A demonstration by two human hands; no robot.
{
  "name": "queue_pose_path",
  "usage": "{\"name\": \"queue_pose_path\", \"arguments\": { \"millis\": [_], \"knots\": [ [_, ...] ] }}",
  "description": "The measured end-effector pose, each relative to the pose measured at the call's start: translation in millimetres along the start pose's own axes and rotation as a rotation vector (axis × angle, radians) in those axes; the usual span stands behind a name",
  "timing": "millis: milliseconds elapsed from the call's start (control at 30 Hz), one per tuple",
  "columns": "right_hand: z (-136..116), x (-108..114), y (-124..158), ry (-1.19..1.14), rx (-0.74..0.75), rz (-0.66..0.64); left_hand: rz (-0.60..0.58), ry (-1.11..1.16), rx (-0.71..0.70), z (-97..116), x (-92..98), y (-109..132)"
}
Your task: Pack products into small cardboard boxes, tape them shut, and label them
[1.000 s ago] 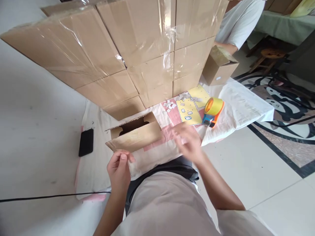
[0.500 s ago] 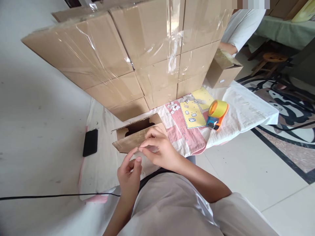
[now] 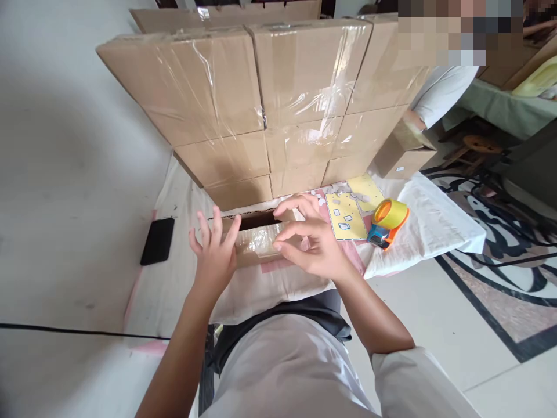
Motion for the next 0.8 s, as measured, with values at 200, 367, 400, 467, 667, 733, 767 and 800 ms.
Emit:
{"name": "queue_pose_path", "arguments": {
  "millis": [200, 367, 400, 467, 667, 733, 767, 800],
  "knots": [
    [25, -21, -19, -0.100, -0.110, -0.064, -0.207, 0.128, 0.006, 1, -2.1, 7],
    [79, -59, -29, 0.119, -0.278, -0.151, -0.179, 0.092, -0.028, 2, -6.0, 12],
    [87, -67, -31, 0.203, -0.341, -0.176, -0.177, 0.070, -0.050, 4, -6.9, 12],
    [94, -76, -32, 0.373, -0.457, -0.213, -0.186, 0.045, -0.082, 6, -8.8, 12],
    [119, -17, -8, 0.781, -0.583, 0.091, -0.171, 0.090, -0.066, 9, -7.3, 13],
    [144, 31, 24, 0.803, -0.646, 0.230, -0.105, 0.096, -0.096, 14, -2.0, 12],
    [158, 56, 44, 0.778, -0.707, 0.288, -0.059, 0.097, -0.148, 19, 1.5, 11],
    [172, 77, 66, 0.724, -0.794, 0.324, -0.017, 0.103, -0.233, 28, 4.7, 11]
  ]
}}
Point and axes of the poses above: each hand's wrist, its own y-axis away from the middle knuckle, its own x-axis out of the back of the hand, z = x × y, the point moved 5 cm from there along -y, towards the middle knuckle, and after that the axes turned 10 degrees about -z, right-handed, at the moved point
